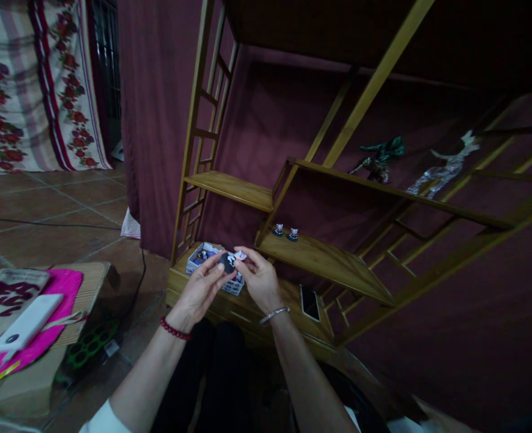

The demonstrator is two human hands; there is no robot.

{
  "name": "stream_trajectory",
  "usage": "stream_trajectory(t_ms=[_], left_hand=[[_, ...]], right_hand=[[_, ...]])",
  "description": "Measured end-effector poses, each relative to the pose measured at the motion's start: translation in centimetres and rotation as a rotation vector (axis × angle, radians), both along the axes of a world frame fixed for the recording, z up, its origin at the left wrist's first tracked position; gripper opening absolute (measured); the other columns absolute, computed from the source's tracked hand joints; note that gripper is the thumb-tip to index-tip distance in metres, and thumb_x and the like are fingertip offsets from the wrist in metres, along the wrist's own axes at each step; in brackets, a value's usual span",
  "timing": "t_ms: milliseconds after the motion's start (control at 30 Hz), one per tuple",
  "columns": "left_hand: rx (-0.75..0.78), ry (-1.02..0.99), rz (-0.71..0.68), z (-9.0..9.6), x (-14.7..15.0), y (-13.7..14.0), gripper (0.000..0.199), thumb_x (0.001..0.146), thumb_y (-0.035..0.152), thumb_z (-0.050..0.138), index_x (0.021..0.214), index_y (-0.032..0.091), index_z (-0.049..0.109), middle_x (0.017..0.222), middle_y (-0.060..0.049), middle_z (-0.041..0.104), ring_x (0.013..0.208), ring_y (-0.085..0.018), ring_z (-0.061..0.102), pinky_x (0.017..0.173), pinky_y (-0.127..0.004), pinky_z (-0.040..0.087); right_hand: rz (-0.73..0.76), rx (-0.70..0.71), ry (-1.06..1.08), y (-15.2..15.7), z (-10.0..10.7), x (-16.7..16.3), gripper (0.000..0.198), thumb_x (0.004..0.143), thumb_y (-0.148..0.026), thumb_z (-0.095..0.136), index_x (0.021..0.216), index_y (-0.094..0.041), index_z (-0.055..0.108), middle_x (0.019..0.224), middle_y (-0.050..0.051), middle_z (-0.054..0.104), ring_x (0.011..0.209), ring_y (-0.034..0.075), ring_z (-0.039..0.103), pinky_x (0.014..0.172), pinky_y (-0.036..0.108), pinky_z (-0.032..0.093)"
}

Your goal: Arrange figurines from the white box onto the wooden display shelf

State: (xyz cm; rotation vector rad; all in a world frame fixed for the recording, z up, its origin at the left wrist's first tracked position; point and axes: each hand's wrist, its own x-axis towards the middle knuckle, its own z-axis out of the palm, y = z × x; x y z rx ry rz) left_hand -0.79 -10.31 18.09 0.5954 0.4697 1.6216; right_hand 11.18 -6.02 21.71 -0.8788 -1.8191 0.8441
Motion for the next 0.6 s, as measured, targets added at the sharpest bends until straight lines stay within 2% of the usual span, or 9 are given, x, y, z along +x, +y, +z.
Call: stream_trajectory(t_ms=[367, 600], left_hand=[[-0.066, 0.029, -0.005, 0.19, -0.20, -0.08, 0.027, 0.074, 0.016, 0.059, 0.100, 0.012, 0.058, 0.096, -0.008, 0.064, 0.080, -0.015, 0.062, 0.085, -0.034, 0.047], [-0.078, 0.028, -0.020, 0.42, -0.21, -0.30, 0.023, 0.074, 0.018, 0.060, 0.095, 0.010, 0.057, 0.089, -0.009, 0.065, 0.077, -0.017, 0.063, 0.079, -0.032, 0.050]], right_hand=[[-0.017, -0.009, -0.059, 0.23, 0.18, -0.34, 0.029, 0.073, -0.023, 0.053, 0.101, -0.020, 0.060, 0.089, 0.003, 0.063, 0.066, 0.010, 0.058, 0.061, 0.021, 0.049], [-0.001, 0.027, -0.065, 0.20, 0.36, -0.42, 0.030, 0.072, -0.020, 0.053, 0.101, -0.021, 0.061, 0.086, 0.002, 0.063, 0.073, 0.012, 0.058, 0.067, 0.022, 0.049]])
